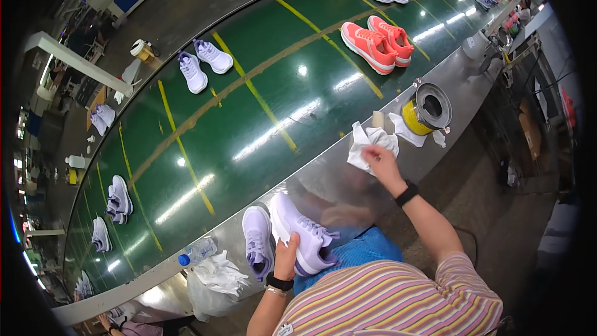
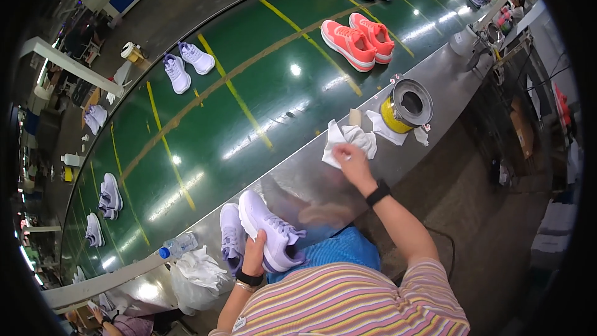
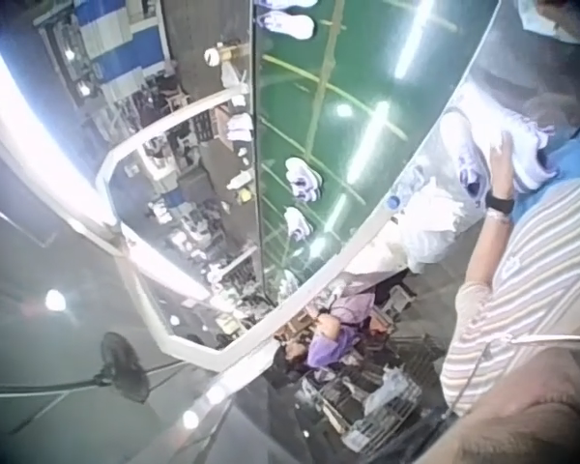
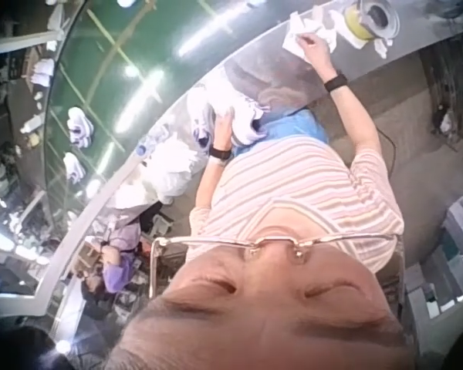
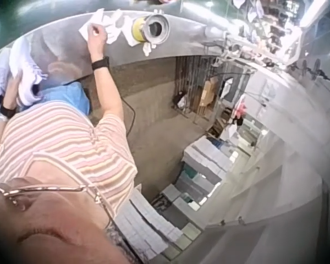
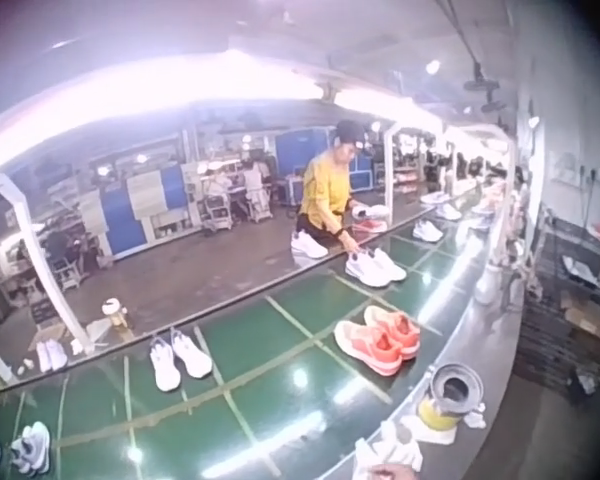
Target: Checking shoes for defects and cleaning them on a factory assembly line.
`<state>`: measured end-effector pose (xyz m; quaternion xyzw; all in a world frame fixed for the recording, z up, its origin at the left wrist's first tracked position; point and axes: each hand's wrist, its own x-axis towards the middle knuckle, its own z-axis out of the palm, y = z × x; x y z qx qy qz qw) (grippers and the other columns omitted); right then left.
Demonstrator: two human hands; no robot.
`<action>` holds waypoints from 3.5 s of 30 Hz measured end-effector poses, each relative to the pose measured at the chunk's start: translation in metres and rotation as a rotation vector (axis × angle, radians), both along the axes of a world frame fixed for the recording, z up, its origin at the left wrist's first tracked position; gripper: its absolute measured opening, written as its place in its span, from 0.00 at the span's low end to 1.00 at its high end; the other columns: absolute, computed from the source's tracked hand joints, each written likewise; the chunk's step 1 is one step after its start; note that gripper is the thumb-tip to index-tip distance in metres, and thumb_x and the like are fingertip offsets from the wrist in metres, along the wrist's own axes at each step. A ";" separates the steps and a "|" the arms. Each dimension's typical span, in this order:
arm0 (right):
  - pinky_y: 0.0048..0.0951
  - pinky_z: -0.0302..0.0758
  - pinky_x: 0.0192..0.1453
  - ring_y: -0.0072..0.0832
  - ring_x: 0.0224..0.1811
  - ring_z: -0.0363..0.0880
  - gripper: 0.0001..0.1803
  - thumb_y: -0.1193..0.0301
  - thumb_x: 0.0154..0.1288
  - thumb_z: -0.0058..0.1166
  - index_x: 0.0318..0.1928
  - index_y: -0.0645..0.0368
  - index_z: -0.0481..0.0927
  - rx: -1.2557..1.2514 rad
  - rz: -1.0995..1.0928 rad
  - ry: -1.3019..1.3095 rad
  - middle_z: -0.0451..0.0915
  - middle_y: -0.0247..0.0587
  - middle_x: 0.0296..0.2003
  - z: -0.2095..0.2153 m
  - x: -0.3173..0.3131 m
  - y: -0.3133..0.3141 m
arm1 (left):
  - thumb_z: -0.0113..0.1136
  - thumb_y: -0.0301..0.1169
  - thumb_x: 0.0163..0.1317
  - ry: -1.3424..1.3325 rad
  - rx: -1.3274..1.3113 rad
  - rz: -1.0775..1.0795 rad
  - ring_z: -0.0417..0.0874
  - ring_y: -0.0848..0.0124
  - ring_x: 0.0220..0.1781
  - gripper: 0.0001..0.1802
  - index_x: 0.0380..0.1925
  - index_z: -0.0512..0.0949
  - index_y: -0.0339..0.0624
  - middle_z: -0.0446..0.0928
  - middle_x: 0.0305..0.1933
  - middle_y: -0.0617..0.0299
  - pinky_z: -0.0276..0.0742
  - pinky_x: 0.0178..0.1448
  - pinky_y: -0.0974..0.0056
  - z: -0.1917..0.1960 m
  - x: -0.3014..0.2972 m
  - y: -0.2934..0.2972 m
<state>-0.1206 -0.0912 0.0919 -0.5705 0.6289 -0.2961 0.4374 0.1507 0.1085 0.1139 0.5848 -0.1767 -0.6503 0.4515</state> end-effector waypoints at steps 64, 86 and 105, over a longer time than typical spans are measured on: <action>0.22 0.71 0.39 0.20 0.36 0.76 0.06 0.74 0.56 0.58 0.34 0.63 0.79 0.129 0.464 -0.237 0.80 0.36 0.32 0.060 0.080 0.017 | 0.57 0.37 0.59 0.174 0.195 -0.079 0.65 0.68 0.60 0.42 0.67 0.45 0.39 0.62 0.61 0.53 0.61 0.62 0.66 0.006 -0.024 -0.035; 0.27 0.70 0.38 0.27 0.33 0.75 0.06 0.72 0.51 0.58 0.29 0.62 0.80 0.298 0.645 -0.128 0.77 0.40 0.28 0.010 0.133 0.016 | 0.55 0.36 0.59 0.204 0.283 0.012 0.67 0.70 0.57 0.36 0.64 0.52 0.40 0.66 0.58 0.56 0.62 0.60 0.67 0.001 -0.034 -0.033; 0.33 0.68 0.54 0.39 0.49 0.71 0.06 0.70 0.50 0.60 0.28 0.58 0.79 0.125 0.756 -0.228 0.73 0.46 0.43 0.005 0.131 0.027 | 0.58 0.37 0.58 0.092 0.219 -0.020 0.64 0.68 0.61 0.38 0.65 0.52 0.41 0.65 0.60 0.55 0.58 0.64 0.66 -0.010 -0.030 -0.026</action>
